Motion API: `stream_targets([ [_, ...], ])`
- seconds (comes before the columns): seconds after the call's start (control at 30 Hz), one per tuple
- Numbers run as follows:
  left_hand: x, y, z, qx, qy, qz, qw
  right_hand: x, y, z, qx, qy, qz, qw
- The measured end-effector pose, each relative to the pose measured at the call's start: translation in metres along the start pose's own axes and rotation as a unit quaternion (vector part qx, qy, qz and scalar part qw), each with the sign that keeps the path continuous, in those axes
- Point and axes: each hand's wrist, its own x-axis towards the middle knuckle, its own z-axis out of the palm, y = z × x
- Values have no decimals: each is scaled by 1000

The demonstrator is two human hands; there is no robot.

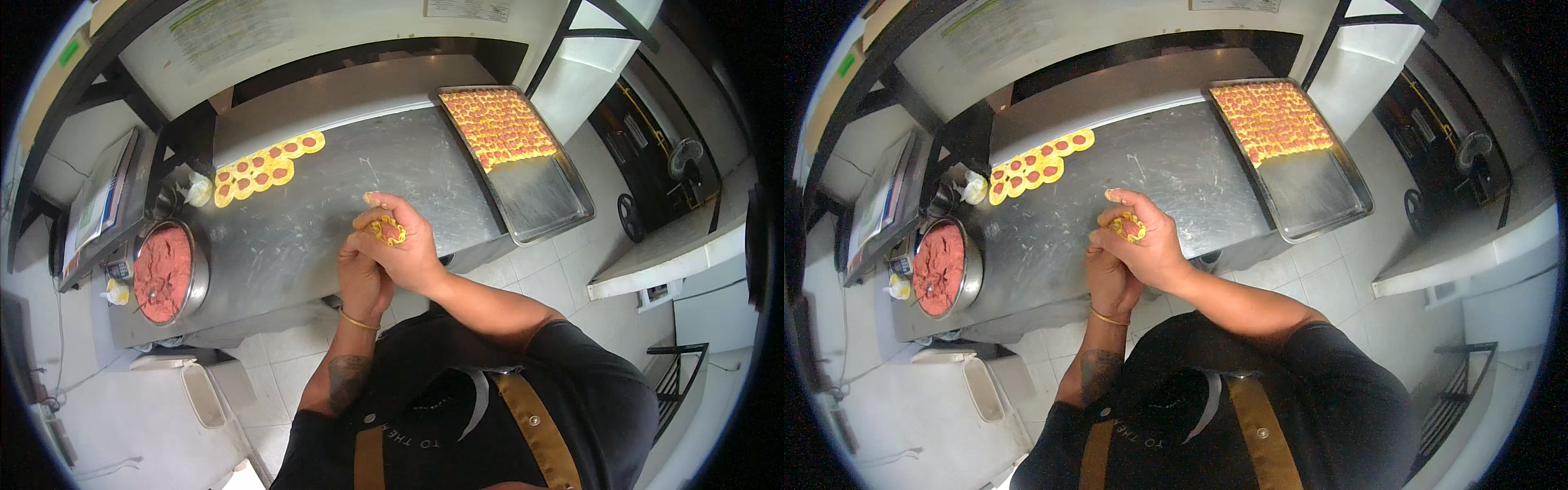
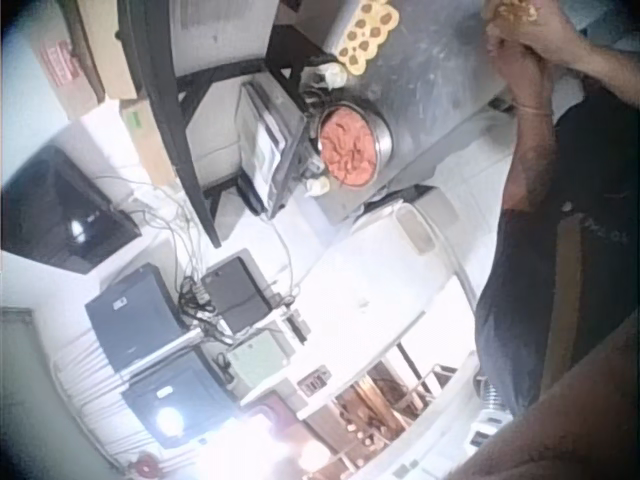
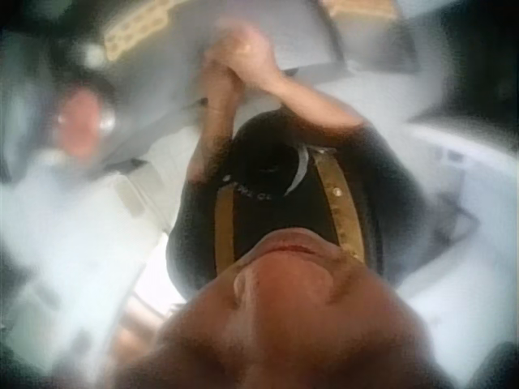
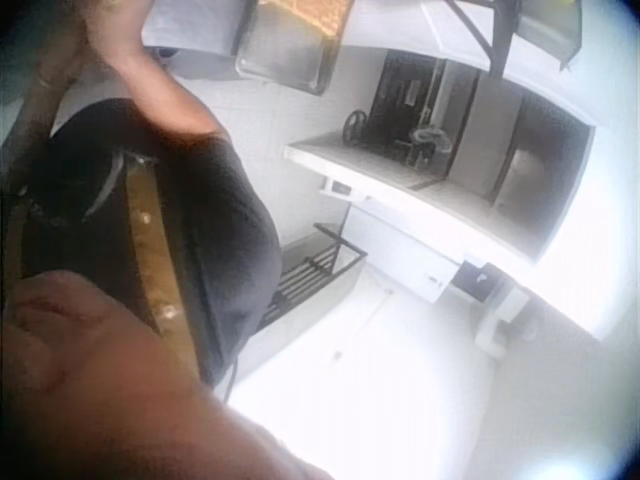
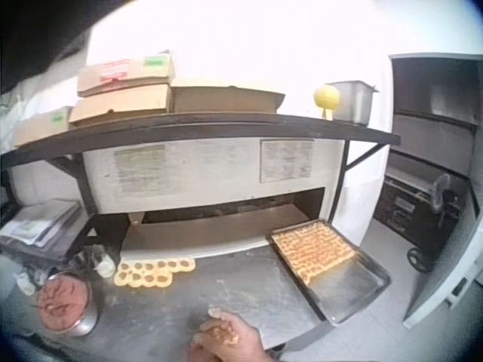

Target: The person repeatedly picks a yellow pasta wrapper and a red filling from a tray, folds the wrapper around the filling to form a sealed packet, and places it on a metal tray. The process continues with multiple units being assembled and arranged in rows.

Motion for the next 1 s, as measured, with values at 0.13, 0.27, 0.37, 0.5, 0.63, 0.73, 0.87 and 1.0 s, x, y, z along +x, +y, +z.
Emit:
stream_targets([
  [0.13,7,-29,-5,6,22,-34,999,-2,16,-37,71,-3,49,996],
  [0.27,12,-67,-16,-49,14,-113,992,-8,28,-68,15,-12,64,998],
  [0.37,16,-90,-7,12,-3,-114,993,-3,44,-109,50,-13,107,993],
  [0.5,48,-124,22,45,23,-127,991,10,56,-150,-25,1,15,1000],
  [0.63,68,-154,31,28,8,-182,983,24,73,-206,-7,-11,65,998],
  [0.73,85,-166,55,-6,49,-216,975,34,90,-237,-61,3,12,998],
  [0.87,103,-179,87,-17,61,-268,961,32,109,-274,-94,5,-48,994],
  [1.0,121,-197,91,-40,19,-327,944,23,122,-302,-89,-26,29,995],
])
